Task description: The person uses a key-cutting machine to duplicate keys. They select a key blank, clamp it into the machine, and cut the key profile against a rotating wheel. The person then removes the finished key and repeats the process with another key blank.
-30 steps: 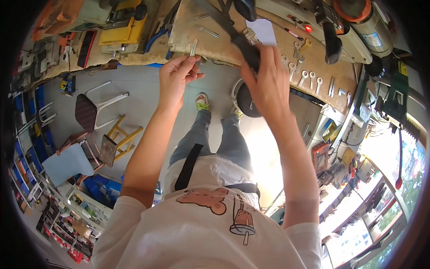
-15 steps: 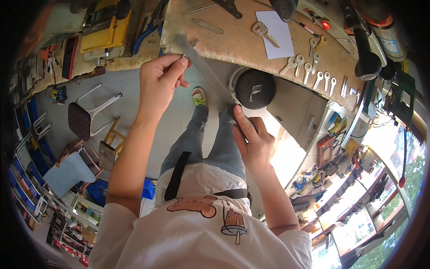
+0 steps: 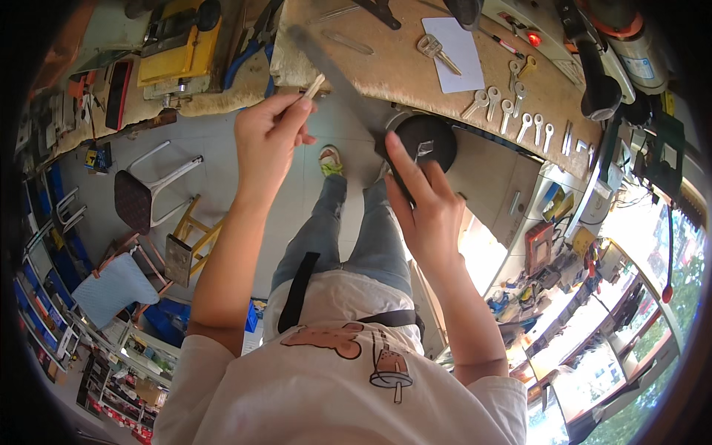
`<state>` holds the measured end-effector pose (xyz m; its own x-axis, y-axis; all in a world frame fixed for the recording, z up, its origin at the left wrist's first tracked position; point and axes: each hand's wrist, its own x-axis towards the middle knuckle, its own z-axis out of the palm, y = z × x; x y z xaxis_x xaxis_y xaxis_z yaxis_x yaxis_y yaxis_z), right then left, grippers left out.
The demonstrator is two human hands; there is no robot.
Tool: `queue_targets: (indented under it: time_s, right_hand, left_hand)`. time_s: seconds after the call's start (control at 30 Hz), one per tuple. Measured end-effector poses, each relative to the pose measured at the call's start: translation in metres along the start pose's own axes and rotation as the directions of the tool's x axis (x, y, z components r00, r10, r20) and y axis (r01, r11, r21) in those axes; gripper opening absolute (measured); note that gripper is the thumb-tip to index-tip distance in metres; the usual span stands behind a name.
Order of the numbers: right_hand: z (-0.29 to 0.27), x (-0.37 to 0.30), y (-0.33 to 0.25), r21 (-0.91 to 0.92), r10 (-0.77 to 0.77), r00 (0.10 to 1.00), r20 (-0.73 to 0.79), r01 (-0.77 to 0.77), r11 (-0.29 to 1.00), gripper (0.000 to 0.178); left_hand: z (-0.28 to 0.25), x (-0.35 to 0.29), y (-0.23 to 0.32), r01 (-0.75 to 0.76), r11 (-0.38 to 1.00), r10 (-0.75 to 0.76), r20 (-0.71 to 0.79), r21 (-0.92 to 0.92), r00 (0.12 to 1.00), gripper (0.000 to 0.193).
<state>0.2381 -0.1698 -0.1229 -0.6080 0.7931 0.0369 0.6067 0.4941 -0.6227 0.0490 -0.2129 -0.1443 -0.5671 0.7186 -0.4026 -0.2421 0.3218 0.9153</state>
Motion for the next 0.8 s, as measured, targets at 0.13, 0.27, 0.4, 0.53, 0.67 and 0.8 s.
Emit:
queue_targets:
  time_s: [0.13, 0.27, 0.4, 0.53, 0.67, 0.8]
  right_hand:
    - [0.000, 0.005, -0.010, 0.117, 0.040, 0.999, 0.011, -0.041, 0.992, 0.054]
    - [0.015, -0.009, -0.006, 0.116, 0.000, 0.995, 0.103, -0.012, 0.993, 0.056]
    - [0.023, -0.005, -0.001, 0.166, 0.072, 0.986, 0.149, -0.097, 0.981, 0.058]
    - [0.021, -0.004, 0.001, 0.086, 0.131, 0.976, 0.172, -0.148, 0.985, 0.053]
    - [0.017, -0.021, -0.002, 0.153, 0.183, 0.980, 0.081, -0.194, 0.969, 0.049]
    - [0.006, -0.030, -0.017, 0.162, 0.216, 0.964, 0.157, -0.241, 0.957, 0.049]
  left_hand:
    - [-0.019, -0.005, -0.004, 0.133, 0.956, -0.135, 0.010, -0.263, 0.991, 0.016]
    - [-0.018, 0.012, 0.001, 0.227, 0.862, -0.195, 0.116, -0.452, 0.974, 0.017]
    - [-0.018, 0.015, 0.003, 0.245, 0.884, -0.192, 0.168, -0.399, 0.967, 0.025]
    - [-0.014, 0.015, -0.003, 0.171, 0.911, -0.126, 0.142, -0.376, 0.982, 0.029]
    - [-0.005, 0.011, -0.004, 0.119, 0.931, -0.113, 0.037, -0.345, 0.993, 0.025]
    - [-0.004, 0.006, -0.005, 0.077, 0.930, -0.078, 0.012, -0.360, 0.997, 0.023]
